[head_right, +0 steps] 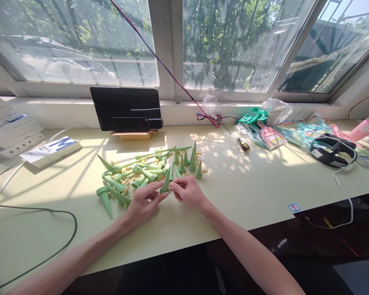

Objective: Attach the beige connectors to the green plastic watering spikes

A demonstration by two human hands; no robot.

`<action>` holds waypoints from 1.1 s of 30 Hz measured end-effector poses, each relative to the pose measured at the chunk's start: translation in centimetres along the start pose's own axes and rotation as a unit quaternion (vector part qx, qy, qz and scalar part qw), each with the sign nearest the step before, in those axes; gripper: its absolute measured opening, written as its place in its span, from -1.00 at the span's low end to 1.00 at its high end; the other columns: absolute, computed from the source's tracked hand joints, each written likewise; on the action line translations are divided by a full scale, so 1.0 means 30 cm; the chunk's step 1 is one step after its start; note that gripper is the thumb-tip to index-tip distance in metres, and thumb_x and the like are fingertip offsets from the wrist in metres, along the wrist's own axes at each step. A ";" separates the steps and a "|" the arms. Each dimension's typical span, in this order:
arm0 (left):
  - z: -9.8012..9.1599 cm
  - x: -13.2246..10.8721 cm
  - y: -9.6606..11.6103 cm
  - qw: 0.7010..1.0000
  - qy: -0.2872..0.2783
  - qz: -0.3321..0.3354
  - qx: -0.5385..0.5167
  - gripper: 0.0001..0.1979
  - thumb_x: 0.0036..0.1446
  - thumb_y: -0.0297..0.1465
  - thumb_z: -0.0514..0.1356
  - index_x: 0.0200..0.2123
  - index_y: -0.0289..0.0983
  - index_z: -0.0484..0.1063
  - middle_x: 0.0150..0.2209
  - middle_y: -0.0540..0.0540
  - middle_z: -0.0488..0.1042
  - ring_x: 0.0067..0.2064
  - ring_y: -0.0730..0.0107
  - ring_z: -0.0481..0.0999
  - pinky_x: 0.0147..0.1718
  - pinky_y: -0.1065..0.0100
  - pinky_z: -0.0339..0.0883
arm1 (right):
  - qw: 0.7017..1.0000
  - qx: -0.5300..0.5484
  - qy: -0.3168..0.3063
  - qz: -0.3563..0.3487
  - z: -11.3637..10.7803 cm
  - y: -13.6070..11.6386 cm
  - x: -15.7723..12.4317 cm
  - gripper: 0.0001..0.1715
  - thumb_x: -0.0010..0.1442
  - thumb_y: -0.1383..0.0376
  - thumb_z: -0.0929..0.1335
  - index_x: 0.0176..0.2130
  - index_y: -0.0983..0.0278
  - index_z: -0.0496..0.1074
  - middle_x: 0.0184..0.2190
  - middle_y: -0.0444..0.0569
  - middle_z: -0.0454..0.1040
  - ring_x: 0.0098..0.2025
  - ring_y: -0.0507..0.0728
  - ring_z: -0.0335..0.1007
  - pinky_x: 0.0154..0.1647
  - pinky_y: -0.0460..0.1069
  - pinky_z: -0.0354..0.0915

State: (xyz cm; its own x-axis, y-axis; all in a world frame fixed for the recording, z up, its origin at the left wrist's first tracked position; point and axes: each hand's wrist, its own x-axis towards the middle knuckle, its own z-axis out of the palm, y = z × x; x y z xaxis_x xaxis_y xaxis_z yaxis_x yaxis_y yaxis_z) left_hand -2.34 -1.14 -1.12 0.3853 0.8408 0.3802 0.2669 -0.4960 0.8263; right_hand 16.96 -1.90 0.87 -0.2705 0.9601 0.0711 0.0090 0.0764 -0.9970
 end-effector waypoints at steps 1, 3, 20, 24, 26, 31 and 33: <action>0.000 -0.001 -0.003 1.000 0.002 -0.004 0.009 -0.61 0.23 -0.29 0.24 0.09 -0.28 0.50 -0.41 -0.01 0.41 -0.55 0.60 0.15 -0.62 0.50 0.18 | 1.000 -0.017 0.010 -0.013 0.003 0.002 -0.002 -0.57 0.25 0.10 0.35 -0.54 0.30 0.37 -0.71 -0.20 0.23 -0.66 -0.05 0.08 -0.62 -0.10 0.05; -0.002 -0.003 -0.006 1.000 -0.001 -0.013 0.023 -0.62 0.22 -0.28 0.24 0.05 -0.33 0.52 -0.54 0.06 0.28 -0.56 0.59 0.09 -0.62 0.49 0.13 | 0.998 -0.045 0.027 -0.033 0.007 0.003 -0.004 -0.58 0.25 0.14 0.35 -0.55 0.30 0.36 -0.70 -0.19 0.24 -0.64 -0.04 0.10 -0.61 -0.10 0.07; -0.001 -0.001 -0.009 1.000 -0.008 -0.010 0.017 -0.63 0.23 -0.28 0.23 0.06 -0.30 0.51 -0.43 0.01 0.33 -0.54 0.58 0.10 -0.60 0.48 0.14 | 0.999 -0.041 0.014 -0.033 0.005 0.001 -0.005 -0.59 0.28 0.21 0.32 -0.56 0.30 0.33 -0.71 -0.20 0.23 -0.65 -0.05 0.09 -0.61 -0.10 0.05; -0.007 0.000 -0.002 0.999 -0.013 -0.022 0.034 -0.68 0.23 -0.25 0.22 -0.09 -0.37 0.53 -0.57 0.11 0.08 -0.54 0.56 0.00 -0.60 0.47 0.01 | 0.991 -0.108 0.036 -0.069 0.011 0.003 -0.009 -0.60 0.28 0.26 0.30 -0.58 0.28 0.29 -0.68 -0.18 0.25 -0.61 -0.03 0.14 -0.56 -0.10 0.09; -0.008 0.000 0.003 0.999 -0.015 -0.021 0.036 -0.71 0.23 -0.24 0.22 -0.15 -0.37 0.52 -0.58 0.11 0.03 -0.53 0.56 -0.03 -0.59 0.46 -0.04 | 0.988 -0.127 0.039 -0.083 0.012 0.006 -0.008 -0.60 0.28 0.28 0.29 -0.58 0.28 0.28 -0.67 -0.18 0.25 -0.60 -0.02 0.14 -0.55 -0.09 0.09; -0.008 -0.001 0.004 0.999 -0.016 -0.024 0.026 -0.71 0.22 -0.23 0.21 -0.18 -0.36 0.51 -0.57 0.11 0.04 -0.53 0.55 -0.02 -0.59 0.46 -0.04 | 0.984 -0.141 0.043 -0.098 0.012 0.009 -0.007 -0.60 0.28 0.29 0.28 -0.58 0.28 0.27 -0.67 -0.18 0.24 -0.60 -0.02 0.13 -0.55 -0.09 0.08; -0.008 -0.001 0.002 0.999 -0.018 -0.028 0.024 -0.70 0.22 -0.22 0.21 -0.18 -0.37 0.52 -0.57 0.10 0.07 -0.53 0.55 -0.01 -0.59 0.46 -0.02 | 0.986 -0.135 0.041 -0.093 0.011 0.009 -0.008 -0.60 0.28 0.28 0.29 -0.58 0.28 0.27 -0.67 -0.17 0.25 -0.60 -0.02 0.13 -0.56 -0.09 0.09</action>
State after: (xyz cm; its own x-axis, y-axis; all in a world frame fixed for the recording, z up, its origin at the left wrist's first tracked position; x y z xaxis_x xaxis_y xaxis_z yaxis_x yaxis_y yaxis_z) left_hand -2.54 -1.15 -1.00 0.3998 0.8599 0.3176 0.3317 -0.4587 0.8244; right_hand 16.71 -2.20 0.59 -0.2123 0.9404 0.2656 0.2258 0.3116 -0.9230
